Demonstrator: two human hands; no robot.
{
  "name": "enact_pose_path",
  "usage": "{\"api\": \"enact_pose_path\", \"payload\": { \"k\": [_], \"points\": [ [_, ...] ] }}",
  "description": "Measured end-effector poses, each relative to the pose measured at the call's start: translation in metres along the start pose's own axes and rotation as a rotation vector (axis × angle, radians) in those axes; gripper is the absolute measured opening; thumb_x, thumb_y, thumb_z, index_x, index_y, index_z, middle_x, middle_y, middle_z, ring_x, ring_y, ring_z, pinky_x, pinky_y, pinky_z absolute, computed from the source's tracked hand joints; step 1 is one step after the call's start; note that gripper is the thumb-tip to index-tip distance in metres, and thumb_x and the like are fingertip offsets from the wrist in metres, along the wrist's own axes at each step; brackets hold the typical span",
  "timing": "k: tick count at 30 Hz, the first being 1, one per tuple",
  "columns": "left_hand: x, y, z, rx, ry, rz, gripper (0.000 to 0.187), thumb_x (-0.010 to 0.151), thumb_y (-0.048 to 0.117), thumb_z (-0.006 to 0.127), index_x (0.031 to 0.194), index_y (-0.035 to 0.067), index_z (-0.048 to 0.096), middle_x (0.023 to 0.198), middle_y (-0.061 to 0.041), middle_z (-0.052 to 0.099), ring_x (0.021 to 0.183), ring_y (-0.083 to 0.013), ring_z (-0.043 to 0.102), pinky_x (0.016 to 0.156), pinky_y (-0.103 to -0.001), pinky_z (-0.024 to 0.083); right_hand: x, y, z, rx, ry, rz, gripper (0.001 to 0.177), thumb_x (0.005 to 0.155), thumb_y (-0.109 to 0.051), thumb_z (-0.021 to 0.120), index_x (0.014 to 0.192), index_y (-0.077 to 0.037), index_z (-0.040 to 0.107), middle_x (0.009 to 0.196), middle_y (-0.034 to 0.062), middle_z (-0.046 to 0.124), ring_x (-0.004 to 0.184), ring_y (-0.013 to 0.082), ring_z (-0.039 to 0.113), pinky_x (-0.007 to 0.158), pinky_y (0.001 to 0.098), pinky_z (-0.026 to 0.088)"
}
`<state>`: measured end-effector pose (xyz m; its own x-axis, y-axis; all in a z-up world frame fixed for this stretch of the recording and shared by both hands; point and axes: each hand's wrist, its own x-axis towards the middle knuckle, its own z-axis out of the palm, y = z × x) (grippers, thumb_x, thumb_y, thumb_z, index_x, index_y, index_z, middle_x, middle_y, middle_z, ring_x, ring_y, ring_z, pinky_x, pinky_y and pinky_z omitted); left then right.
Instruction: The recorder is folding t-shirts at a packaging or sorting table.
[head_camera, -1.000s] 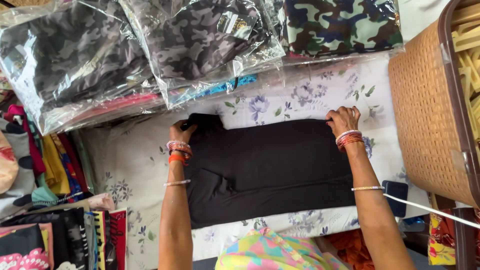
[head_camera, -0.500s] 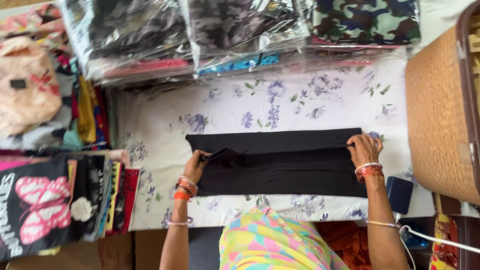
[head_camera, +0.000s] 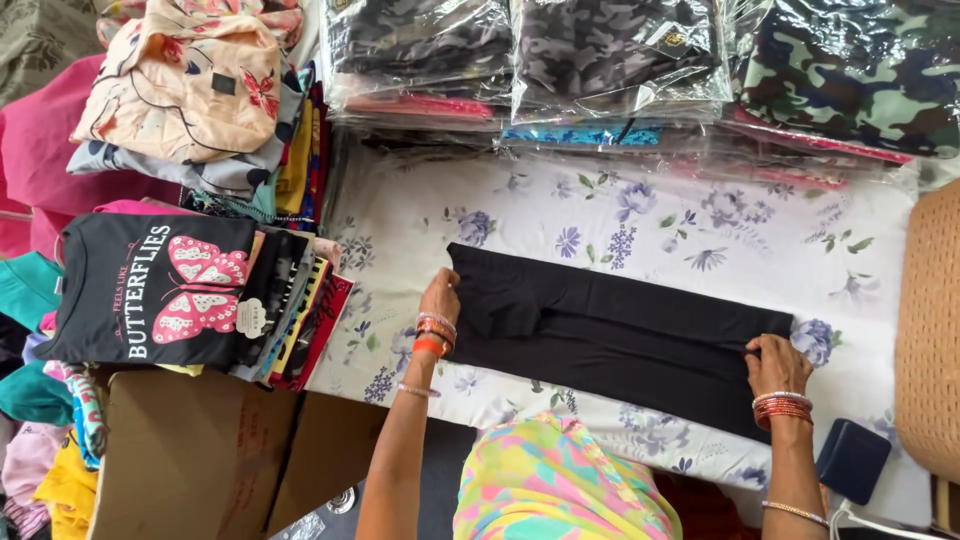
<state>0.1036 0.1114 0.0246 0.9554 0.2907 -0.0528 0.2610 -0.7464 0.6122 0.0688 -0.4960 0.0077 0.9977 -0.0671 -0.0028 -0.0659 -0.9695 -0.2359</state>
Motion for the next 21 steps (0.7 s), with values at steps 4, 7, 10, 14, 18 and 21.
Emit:
{"api": "enact_pose_path", "payload": {
  "k": [4, 7, 10, 14, 18, 21],
  "points": [
    [0.042, 0.002, 0.011, -0.142, 0.13, 0.038, 0.043, 0.085, -0.005, 0.06, 0.124, 0.01, 0.058, 0.108, -0.023, 0.066, 0.097, -0.0427, 0.065, 0.086, -0.047, 0.053, 0.001, -0.016, -0.012, -0.013, 0.0, 0.021, 0.031, 0.084, -0.012, 0.079, 0.114, -0.016, 0.071, 0.123, 0.0077, 0.07, 0.119, 0.0301, 0.064, 0.107, 0.0513, 0.043],
    [0.059, -0.001, 0.028, -0.096, 0.144, 0.067, 0.048, 0.081, 0.0, 0.07, 0.126, 0.012, 0.06, 0.106, -0.026, 0.063, 0.096, -0.0456, 0.062, 0.085, -0.049, 0.053, 0.001, -0.021, -0.022, 0.016, -0.026, 0.076, 0.027, 0.085, -0.011, 0.078, 0.111, -0.017, 0.074, 0.123, 0.0093, 0.069, 0.116, 0.032, 0.065, 0.105, 0.0477, 0.049],
    [0.083, -0.043, 0.059, -0.031, 0.124, 0.029, 0.037, 0.084, 0.002, 0.069, 0.118, 0.016, 0.068, 0.111, -0.019, 0.068, 0.103, -0.0414, 0.066, 0.092, -0.046, 0.054, 0.004, -0.016, -0.014, 0.076, -0.051, 0.123, 0.018, 0.09, -0.012, 0.075, 0.107, -0.016, 0.074, 0.127, 0.0081, 0.069, 0.111, 0.031, 0.067, 0.102, 0.0437, 0.054],
    [0.082, -0.026, 0.051, 0.083, 0.025, -0.068, 0.028, 0.091, 0.006, 0.066, 0.115, 0.019, 0.072, 0.12, -0.013, 0.07, 0.112, -0.0371, 0.066, 0.101, -0.045, 0.053, 0.0, -0.012, -0.011, 0.04, -0.019, 0.099, 0.018, 0.087, -0.009, 0.076, 0.104, -0.014, 0.074, 0.127, 0.0098, 0.067, 0.113, 0.0336, 0.065, 0.102, 0.0464, 0.051],
    [0.063, 0.024, 0.031, 0.307, 0.095, -0.017, 0.035, 0.088, 0.007, 0.069, 0.121, 0.018, 0.067, 0.128, -0.012, 0.061, 0.122, -0.0344, 0.056, 0.105, -0.049, 0.044, -0.001, -0.041, -0.019, -0.06, 0.062, 0.097, 0.031, 0.079, 0.004, 0.068, 0.103, -0.016, 0.074, 0.129, 0.0064, 0.067, 0.113, 0.0294, 0.066, 0.106, 0.0472, 0.048],
    [0.048, 0.044, 0.042, 0.32, 0.139, 0.147, 0.041, 0.089, 0.011, 0.069, 0.129, 0.014, 0.062, 0.136, -0.013, 0.057, 0.128, -0.0336, 0.051, 0.108, -0.049, 0.038, 0.012, -0.111, -0.051, -0.038, 0.184, 0.037, 0.029, 0.084, -0.001, 0.065, 0.11, -0.012, 0.071, 0.12, 0.0079, 0.067, 0.111, 0.0308, 0.064, 0.103, 0.0486, 0.046]
  ]
}}
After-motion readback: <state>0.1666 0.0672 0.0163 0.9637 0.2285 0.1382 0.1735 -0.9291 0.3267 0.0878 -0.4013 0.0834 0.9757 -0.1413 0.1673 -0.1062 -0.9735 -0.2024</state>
